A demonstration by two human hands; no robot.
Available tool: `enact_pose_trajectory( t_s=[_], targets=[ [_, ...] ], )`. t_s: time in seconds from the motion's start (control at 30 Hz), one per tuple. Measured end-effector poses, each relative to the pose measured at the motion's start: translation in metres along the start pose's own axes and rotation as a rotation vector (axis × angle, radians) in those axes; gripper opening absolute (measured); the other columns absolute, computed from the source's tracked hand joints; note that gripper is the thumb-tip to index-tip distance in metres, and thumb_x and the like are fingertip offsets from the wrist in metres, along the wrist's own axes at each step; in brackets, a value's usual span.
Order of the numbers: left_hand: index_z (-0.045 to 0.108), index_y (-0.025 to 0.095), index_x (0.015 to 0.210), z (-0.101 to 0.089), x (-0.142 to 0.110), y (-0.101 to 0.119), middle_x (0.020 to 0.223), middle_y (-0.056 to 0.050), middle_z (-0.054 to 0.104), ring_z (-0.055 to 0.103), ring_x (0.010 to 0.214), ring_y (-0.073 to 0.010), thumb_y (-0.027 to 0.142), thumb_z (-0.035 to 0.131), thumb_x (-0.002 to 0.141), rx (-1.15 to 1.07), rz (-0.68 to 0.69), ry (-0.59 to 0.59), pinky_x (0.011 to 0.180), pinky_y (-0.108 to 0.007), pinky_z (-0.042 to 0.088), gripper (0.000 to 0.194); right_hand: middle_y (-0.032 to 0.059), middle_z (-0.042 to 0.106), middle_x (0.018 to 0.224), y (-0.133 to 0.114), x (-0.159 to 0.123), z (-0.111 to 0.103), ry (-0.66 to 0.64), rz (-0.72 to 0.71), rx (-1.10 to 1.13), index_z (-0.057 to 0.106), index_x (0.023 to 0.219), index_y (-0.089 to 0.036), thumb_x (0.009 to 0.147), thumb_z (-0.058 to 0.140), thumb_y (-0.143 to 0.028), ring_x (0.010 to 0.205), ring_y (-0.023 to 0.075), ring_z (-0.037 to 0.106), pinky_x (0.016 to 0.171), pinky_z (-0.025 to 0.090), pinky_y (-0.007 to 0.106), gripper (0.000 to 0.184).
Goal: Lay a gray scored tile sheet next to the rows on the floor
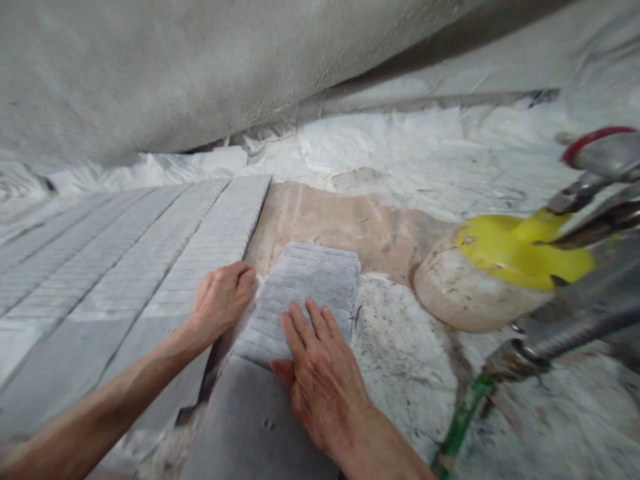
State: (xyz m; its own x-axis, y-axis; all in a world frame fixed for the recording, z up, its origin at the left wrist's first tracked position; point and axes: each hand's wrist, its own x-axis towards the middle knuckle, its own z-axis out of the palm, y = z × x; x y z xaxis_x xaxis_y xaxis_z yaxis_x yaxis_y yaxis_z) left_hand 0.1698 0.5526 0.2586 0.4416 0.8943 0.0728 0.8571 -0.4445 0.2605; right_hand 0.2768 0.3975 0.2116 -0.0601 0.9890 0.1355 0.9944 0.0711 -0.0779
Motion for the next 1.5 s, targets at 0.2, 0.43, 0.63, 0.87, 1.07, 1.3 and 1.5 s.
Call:
enact_pose_trajectory(
  t_s=[0.2,0.43,0.63,0.87,1.07,1.3,1.5],
  targets=[
    [0.039,0.007,0.131,0.019,-0.08,-0.014,0.137,-0.011,0.044,0.039,0.128,-0.0209,0.026,0.036,0.09,0.03,0.539,0.284,0.106,-0.037,0.037,0.046,0.0089,0.013,0.143,0.002,-0.001,-0.003,-0.037,-0.016,-0.079,0.037,0.139,-0.008,0.086,0.073,-0.023,0.129,0.0283,-0.001,0.108,0.02,0.05,0.066],
    [0.026,0.003,0.138,0.051,-0.123,-0.014,0.146,-0.015,0.027,0.026,0.135,-0.0293,0.049,0.039,0.088,0.307,0.592,0.275,0.103,-0.046,0.041,0.069,0.0155,0.039,0.128,0.01,0.003,-0.007,0.264,-0.055,0.213,0.05,0.122,0.003,0.091,0.034,-0.014,0.121,0.0286,0.029,0.099,0.034,0.051,0.039],
    [0.022,0.012,0.14,0.043,-0.117,-0.014,0.146,-0.008,0.03,0.027,0.135,-0.0227,0.034,0.034,0.091,0.221,0.516,0.182,0.104,-0.056,0.036,0.054,0.0058,0.056,0.09,0.012,0.01,-0.029,0.306,0.213,0.096,0.06,0.098,-0.009,0.066,0.084,-0.003,0.086,0.0281,0.05,0.072,0.042,0.042,0.041],
    [0.039,0.02,0.126,0.016,-0.074,-0.005,0.137,-0.002,0.043,0.034,0.128,-0.0193,0.013,0.04,0.083,0.017,0.372,-0.099,0.109,-0.052,0.026,0.043,0.0011,0.055,0.084,0.016,0.01,-0.036,0.131,0.362,-0.007,0.064,0.089,-0.016,0.062,0.099,-0.014,0.085,0.0261,0.049,0.068,0.041,0.038,0.044],
    [0.05,0.021,0.116,-0.005,-0.037,-0.003,0.112,-0.005,0.053,0.045,0.108,-0.0257,0.026,0.06,0.07,0.024,0.399,-0.268,0.093,-0.05,0.037,0.047,-0.0042,0.049,0.073,0.019,0.013,-0.031,0.157,0.438,0.202,0.062,0.07,-0.022,0.058,0.096,-0.003,0.078,0.022,0.049,0.059,0.034,0.03,0.041],
    [0.054,0.021,0.083,-0.011,-0.038,-0.009,0.09,-0.002,0.053,0.05,0.093,-0.0251,0.04,0.063,0.07,0.022,0.256,-0.207,0.079,-0.044,0.04,0.025,-0.0022,0.059,0.08,0.011,0.001,-0.04,0.052,0.706,0.207,0.064,0.101,-0.021,0.077,0.088,-0.021,0.078,0.0246,0.057,0.06,0.036,0.031,0.034],
    [0.054,0.02,0.082,-0.015,-0.046,-0.015,0.088,-0.003,0.053,0.053,0.091,-0.0231,0.03,0.042,0.085,0.046,0.178,-0.221,0.071,-0.036,0.04,0.016,-0.0039,0.051,0.056,0.004,-0.017,-0.045,-0.076,0.926,0.255,0.051,0.064,-0.022,0.078,0.059,-0.037,0.057,0.0233,0.053,0.048,0.026,0.029,0.022]
  ],
)
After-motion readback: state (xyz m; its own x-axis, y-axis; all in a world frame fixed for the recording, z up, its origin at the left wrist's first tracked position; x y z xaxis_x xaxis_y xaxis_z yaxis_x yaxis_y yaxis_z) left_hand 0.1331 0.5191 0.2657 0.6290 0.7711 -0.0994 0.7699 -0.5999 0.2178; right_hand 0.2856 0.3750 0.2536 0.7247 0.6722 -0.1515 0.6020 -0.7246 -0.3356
